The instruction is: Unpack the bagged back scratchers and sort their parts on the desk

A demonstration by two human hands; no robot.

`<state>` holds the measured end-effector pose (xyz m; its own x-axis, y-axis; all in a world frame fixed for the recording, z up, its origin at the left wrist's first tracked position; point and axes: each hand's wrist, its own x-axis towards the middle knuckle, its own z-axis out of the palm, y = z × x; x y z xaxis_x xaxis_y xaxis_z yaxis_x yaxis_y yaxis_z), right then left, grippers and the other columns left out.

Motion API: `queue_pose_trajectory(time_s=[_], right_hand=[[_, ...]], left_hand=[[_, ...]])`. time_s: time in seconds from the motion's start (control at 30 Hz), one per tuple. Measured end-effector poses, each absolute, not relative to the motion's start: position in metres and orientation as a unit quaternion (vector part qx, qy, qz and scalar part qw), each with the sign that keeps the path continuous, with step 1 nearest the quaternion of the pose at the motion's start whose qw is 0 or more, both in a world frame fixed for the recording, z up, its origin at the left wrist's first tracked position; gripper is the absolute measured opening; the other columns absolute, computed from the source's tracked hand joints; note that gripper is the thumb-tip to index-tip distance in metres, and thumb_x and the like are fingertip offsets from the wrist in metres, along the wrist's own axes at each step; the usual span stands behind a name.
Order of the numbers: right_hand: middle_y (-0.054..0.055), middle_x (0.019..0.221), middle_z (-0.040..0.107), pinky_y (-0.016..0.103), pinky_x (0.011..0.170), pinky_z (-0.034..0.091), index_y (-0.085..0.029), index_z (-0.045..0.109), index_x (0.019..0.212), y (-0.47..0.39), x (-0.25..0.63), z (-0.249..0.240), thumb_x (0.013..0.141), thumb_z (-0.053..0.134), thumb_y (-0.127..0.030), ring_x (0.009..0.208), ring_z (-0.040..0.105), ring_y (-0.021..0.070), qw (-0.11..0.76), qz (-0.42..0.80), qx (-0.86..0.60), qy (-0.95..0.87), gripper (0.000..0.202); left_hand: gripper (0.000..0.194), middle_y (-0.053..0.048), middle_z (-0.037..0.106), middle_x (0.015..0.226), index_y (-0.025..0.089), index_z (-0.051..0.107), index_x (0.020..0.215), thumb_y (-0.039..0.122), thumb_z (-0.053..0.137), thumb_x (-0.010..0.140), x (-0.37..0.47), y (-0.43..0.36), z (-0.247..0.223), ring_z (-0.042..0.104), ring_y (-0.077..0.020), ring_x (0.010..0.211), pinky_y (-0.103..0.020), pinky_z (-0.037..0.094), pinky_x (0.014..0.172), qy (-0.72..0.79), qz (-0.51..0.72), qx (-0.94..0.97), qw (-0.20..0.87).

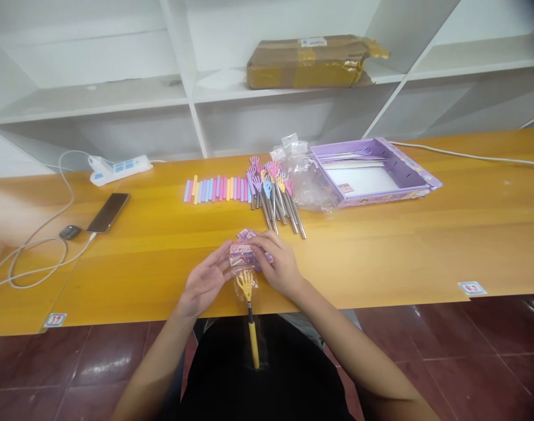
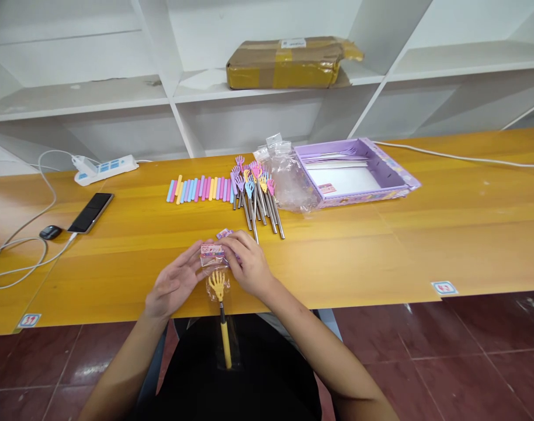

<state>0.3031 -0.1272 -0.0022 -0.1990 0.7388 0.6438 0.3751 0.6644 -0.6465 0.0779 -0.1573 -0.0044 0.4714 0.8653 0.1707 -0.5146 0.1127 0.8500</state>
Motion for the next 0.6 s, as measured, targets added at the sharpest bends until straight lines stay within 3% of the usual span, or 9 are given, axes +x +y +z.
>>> queue_pose_trajectory(time_s=[0.17,0.4,0.6], right_hand=[[0.009,0.109,0.069,0.043,0.09,0.059,-0.027,0.071,0.122,-0.1265,0.3042,-0.0035,0.11,0.052,-0.018,0.103,0.069,0.0246,0.513,0.181,-0.378,-0.749,0.024],[0.008,0.106,0.065,0.041,0.087,0.058,-0.026,0.07,0.121,-0.1256,0.3035,-0.0028,0.11,0.05,-0.017,0.099,0.066,0.0233,0.503,0.193,-0.353,-0.765,0.025],[0.008,0.106,0.055,0.043,0.085,0.058,-0.025,0.073,0.116,-0.1317,0.3051,-0.0014,0.107,0.055,-0.021,0.098,0.063,0.024,0.513,0.197,-0.368,-0.75,0.021]], left_hand=[[0.078,-0.015,0.042,0.173,0.027,0.05,0.164,0.041,0.074,0.091,0.0798,-0.1585,-0.0013,0.035,-0.0446,0.16,-0.07,0.028,0.129,0.179,0.458,0.474,0.73],[0.078,-0.011,0.031,0.179,0.03,0.049,0.164,0.043,0.075,0.092,0.0795,-0.1584,-0.0011,0.025,-0.0421,0.165,-0.064,0.028,0.131,0.176,0.452,0.483,0.729],[0.082,-0.01,0.029,0.18,0.031,0.047,0.166,0.043,0.076,0.09,0.0793,-0.1584,-0.0023,0.027,-0.0419,0.164,-0.062,0.029,0.13,0.184,0.454,0.48,0.728]])
